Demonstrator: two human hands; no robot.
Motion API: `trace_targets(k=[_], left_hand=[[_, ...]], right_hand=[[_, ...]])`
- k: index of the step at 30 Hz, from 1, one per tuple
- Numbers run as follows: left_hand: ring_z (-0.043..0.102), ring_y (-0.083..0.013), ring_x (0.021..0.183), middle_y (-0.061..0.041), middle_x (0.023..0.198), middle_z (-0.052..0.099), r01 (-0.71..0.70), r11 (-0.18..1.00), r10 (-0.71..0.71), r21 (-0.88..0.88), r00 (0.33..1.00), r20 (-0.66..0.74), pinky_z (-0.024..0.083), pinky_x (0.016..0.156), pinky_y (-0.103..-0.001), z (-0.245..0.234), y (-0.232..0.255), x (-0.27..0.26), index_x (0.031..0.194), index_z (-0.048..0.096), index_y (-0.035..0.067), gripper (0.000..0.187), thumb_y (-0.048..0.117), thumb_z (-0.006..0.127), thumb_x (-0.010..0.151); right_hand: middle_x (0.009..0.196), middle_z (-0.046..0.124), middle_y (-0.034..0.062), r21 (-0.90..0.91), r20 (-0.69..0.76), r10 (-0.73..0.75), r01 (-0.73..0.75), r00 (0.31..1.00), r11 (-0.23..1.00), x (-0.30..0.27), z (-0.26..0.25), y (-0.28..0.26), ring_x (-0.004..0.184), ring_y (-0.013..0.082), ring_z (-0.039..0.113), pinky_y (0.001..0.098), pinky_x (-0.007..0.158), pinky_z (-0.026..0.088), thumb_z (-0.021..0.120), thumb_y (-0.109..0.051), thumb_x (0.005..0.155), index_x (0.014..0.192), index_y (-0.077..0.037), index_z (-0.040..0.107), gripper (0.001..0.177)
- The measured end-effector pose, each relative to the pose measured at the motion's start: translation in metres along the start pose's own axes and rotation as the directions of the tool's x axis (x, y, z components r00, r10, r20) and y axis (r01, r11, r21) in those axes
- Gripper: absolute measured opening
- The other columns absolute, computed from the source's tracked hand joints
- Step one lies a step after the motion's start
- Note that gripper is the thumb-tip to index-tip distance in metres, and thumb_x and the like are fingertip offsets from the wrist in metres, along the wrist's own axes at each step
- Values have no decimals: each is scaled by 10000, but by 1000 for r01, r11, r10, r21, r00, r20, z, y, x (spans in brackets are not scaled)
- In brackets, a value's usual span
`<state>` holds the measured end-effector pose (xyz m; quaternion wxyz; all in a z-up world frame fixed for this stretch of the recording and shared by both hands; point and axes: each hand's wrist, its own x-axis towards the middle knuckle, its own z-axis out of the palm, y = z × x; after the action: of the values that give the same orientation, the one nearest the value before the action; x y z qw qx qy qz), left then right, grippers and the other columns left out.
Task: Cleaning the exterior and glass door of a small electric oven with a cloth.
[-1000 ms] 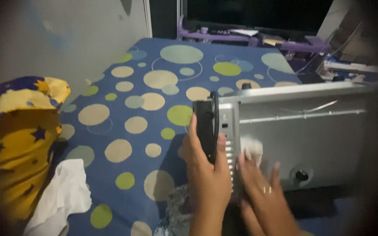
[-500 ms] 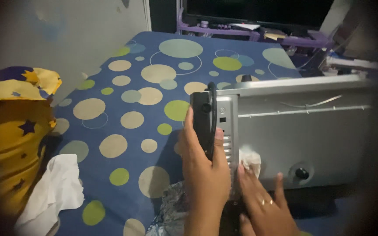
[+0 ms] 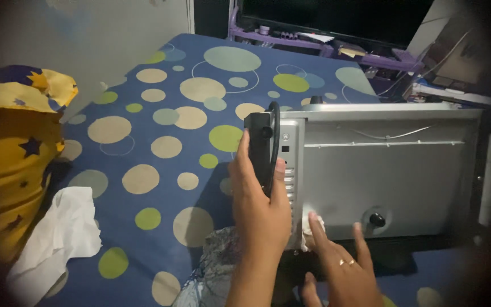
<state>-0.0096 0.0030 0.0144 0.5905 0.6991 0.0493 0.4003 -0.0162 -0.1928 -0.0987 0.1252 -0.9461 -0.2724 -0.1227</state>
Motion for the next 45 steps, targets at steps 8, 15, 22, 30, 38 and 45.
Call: trace_targets(k=[8,15,22,30,38,45], left_hand=[[621,-347,1227,-180,1412,540,98,995,-98,26,995,15,553,908,-424,-1,9,6,1586,337,136,692,317,594,969],[568,-435,1279,-258,1434,522,-135,990,136,36,989,-57,496,992,-462,6,-14,4,1560,336,43,663,263,633,1010],[591,-426,1240,-243,1401,558,-158,986,162,45,983,-86,489,990,-461,8,-16,6,1551,358,45,649,238,630,994],[600,-412,1215,-220,1349,592,-97,994,101,43,991,-93,498,950,-450,8,-14,6,1524,398,61,650,239,659,956],[545,-379,1308,-221,1398,559,-12,997,17,77,998,-63,423,1034,-481,18,-34,10,1534,380,81,707,253,679,916],[596,-369,1244,-243,1339,593,-180,983,181,36,983,-42,416,1067,-480,28,-85,13,1531,362,13,753,283,689,909]], right_hand=[[1241,720,117,29,-185,-51,57,981,998,12,-21,-31,1163,224,674,604,1207,49,667,-246,703,1548,-83,328,925],[1460,569,148,43,-308,-34,50,951,998,58,-69,-58,1403,275,510,590,1277,2,533,-233,931,1593,-78,317,713],[1594,319,158,-447,-346,-398,223,850,866,30,20,32,1497,255,238,676,1176,-28,435,-496,950,1591,-106,247,773],[1680,147,67,-403,-370,-278,116,886,908,80,-33,11,1553,244,52,684,1157,-52,357,-494,958,1595,-183,210,724],[1708,118,117,-564,-416,-435,148,799,812,91,-15,28,1576,270,73,664,1178,6,324,-564,990,1644,-151,154,791],[1672,114,162,-415,-442,-340,147,830,898,100,13,25,1538,288,91,673,1171,-46,354,-605,971,1621,-96,141,852]])
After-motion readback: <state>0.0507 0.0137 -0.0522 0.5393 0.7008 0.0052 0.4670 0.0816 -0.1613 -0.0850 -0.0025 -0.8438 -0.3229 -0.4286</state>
